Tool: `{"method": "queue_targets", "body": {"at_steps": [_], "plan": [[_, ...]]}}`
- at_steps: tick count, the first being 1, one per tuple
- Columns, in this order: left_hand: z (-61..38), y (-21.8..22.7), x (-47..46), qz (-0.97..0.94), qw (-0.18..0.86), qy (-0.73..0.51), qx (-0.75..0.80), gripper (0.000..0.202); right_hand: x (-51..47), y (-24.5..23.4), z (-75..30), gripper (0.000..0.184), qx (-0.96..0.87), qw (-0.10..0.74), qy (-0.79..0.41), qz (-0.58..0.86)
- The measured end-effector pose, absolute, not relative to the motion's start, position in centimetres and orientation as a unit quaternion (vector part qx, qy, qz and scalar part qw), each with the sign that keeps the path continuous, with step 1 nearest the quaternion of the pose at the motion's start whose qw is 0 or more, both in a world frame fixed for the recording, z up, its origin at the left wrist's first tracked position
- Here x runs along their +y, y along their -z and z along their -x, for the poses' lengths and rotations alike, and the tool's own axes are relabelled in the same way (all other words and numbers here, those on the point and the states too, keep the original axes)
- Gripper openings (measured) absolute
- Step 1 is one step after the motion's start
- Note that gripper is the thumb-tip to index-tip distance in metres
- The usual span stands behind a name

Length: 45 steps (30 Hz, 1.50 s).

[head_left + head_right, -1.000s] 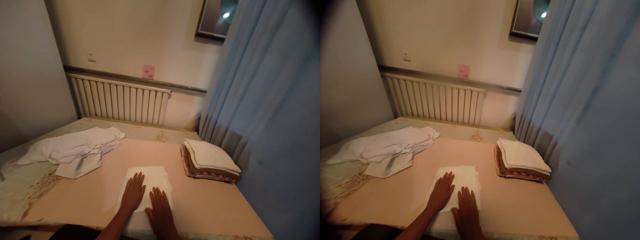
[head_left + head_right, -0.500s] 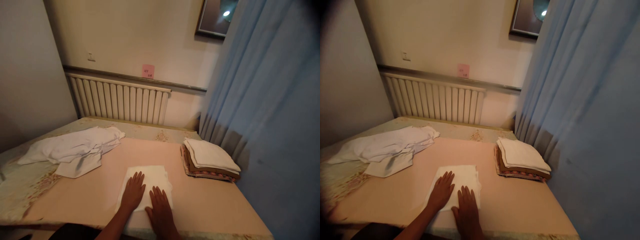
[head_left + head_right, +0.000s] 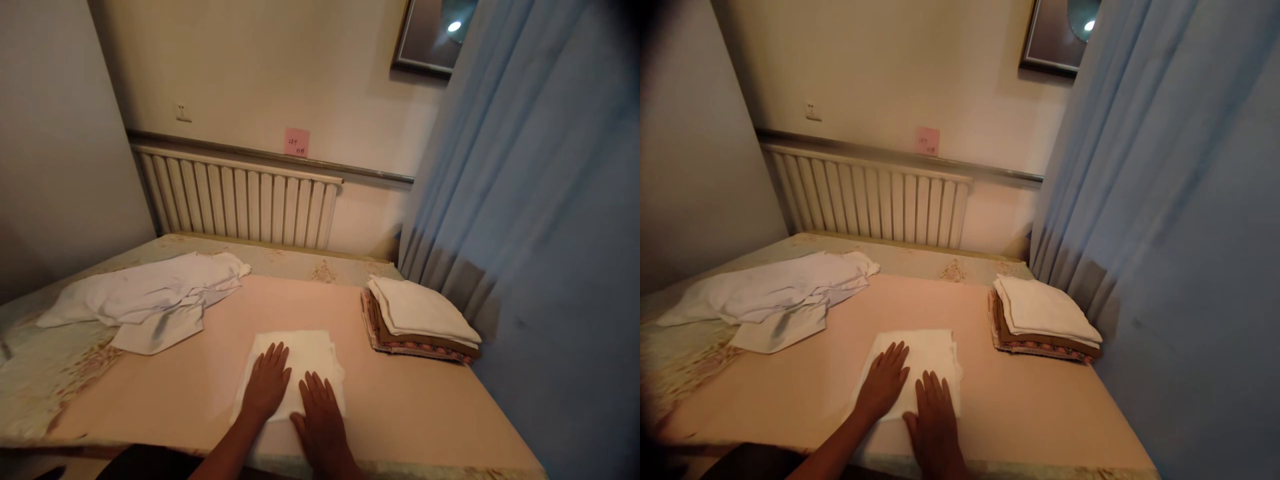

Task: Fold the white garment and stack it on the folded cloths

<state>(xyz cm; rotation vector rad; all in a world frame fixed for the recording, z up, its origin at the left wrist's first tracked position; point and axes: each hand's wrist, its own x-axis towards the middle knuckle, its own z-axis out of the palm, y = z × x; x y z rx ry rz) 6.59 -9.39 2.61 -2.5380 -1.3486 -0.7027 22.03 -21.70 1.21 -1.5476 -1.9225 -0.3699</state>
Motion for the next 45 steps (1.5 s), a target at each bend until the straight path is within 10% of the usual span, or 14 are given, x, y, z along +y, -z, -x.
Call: {"method": "queue_targets", "body": {"at_steps": [45], "plan": [[-6.62, -2.84, -9.72, 0.855, 0.084, 0.220, -0.461, 0.049, -21.85, -1.26, -22.06, 0.055, -0.730, 0.320, 0.127, 0.590]]}}
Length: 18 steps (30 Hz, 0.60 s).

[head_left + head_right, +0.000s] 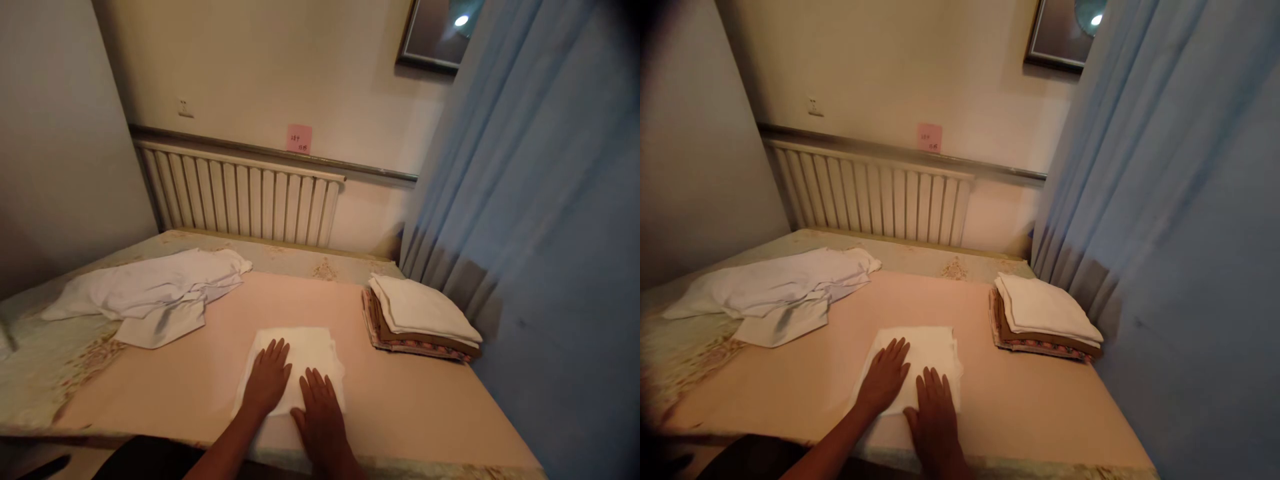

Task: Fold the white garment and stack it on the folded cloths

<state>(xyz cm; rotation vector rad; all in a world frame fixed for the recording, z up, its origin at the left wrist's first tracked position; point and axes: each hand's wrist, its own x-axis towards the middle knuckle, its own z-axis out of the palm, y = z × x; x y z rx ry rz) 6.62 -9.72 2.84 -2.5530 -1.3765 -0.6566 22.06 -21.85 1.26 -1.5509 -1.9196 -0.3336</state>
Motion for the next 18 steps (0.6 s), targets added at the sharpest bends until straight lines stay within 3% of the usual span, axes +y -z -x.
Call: {"method": "queue_targets", "body": {"at_steps": [18], "plan": [[-6.61, -2.83, -9.69, 0.854, 0.087, 0.232, -0.457, 0.048, -21.58, -0.88, -22.10, 0.056, -0.730, 0.321, 0.134, 0.589]]}}
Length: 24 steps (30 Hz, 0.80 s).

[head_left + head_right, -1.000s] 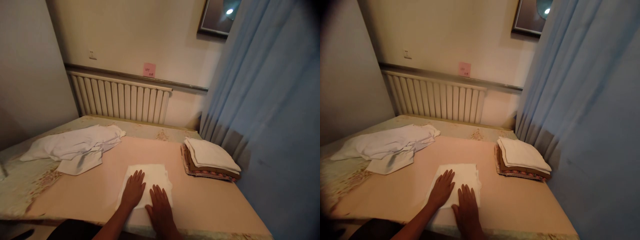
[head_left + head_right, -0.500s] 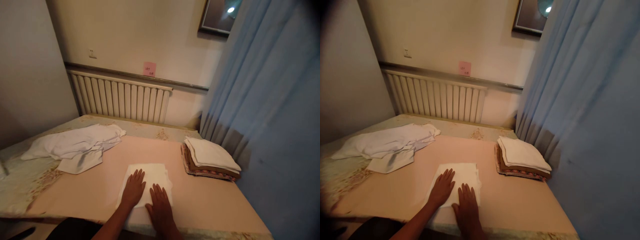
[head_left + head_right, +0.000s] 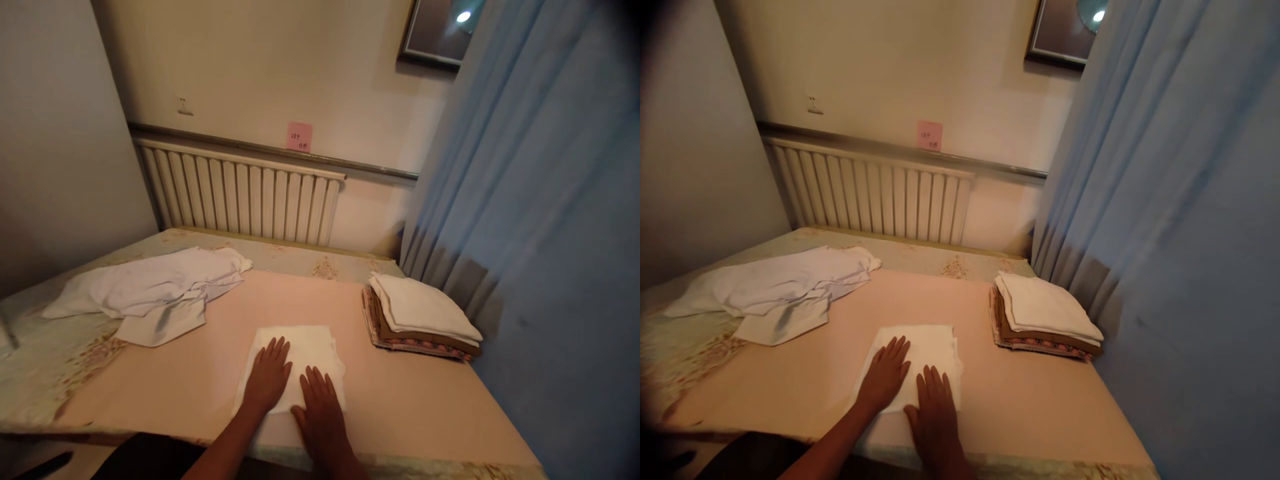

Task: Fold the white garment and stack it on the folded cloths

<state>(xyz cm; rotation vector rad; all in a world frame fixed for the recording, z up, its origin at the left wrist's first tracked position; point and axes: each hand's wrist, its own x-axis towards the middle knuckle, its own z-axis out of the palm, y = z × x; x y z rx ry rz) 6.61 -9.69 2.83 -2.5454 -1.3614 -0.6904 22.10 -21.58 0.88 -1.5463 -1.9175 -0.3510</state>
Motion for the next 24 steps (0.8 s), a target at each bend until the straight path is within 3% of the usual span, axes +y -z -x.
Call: {"method": "queue_targets", "body": {"at_steps": [24], "plan": [[-6.71, -3.51, -9.99, 0.856, 0.067, 0.207, -0.469, 0.048, -21.62, -1.08, -22.13, 0.056, -0.729, 0.316, 0.129, 0.593]]}}
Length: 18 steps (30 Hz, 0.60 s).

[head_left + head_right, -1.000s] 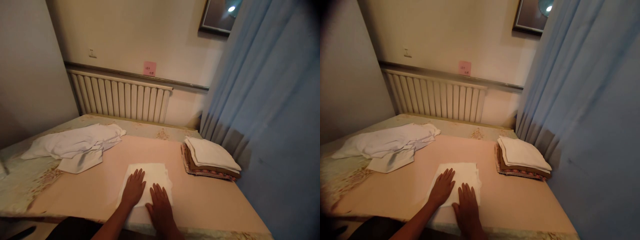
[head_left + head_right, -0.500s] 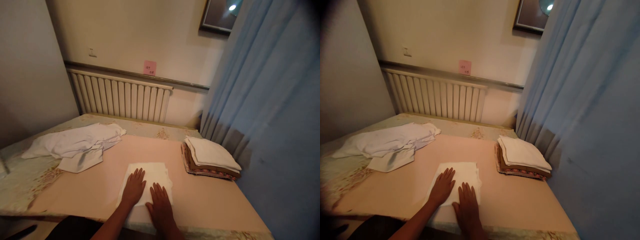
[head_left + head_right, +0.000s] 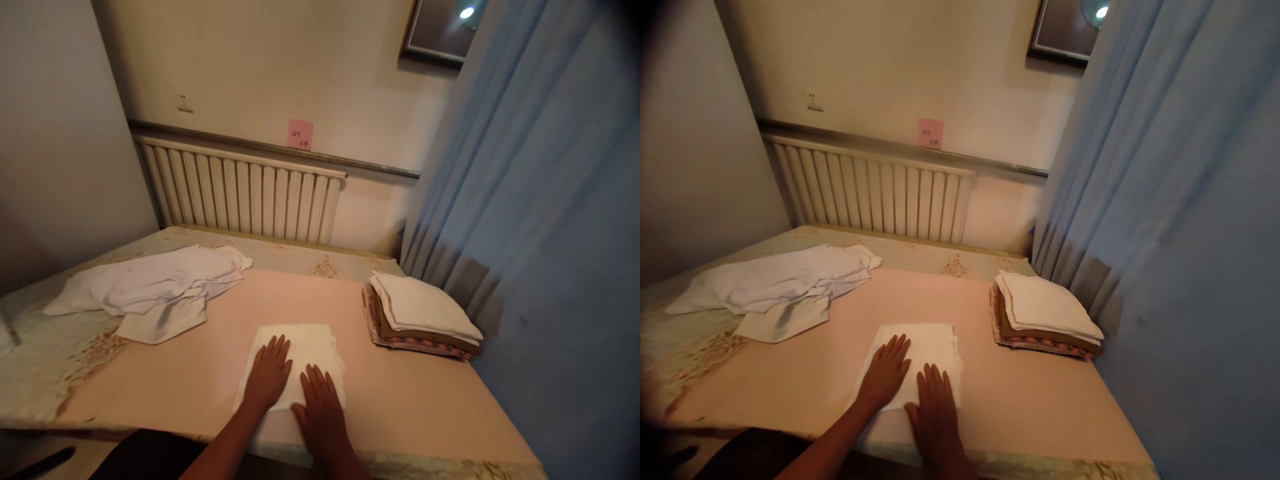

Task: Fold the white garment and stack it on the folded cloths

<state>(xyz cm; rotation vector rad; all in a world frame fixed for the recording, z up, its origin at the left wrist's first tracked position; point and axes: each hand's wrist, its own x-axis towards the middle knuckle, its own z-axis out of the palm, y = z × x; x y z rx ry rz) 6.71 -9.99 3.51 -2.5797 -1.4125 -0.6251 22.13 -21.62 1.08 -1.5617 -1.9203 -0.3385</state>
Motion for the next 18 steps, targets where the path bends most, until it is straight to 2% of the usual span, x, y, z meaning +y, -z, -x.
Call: {"method": "queue_targets", "body": {"at_steps": [18], "plan": [[-6.76, -3.47, -9.96, 0.855, 0.068, 0.216, -0.467, 0.048, -22.40, -1.34, -22.15, 0.055, -0.736, 0.309, 0.112, 0.593]]}}
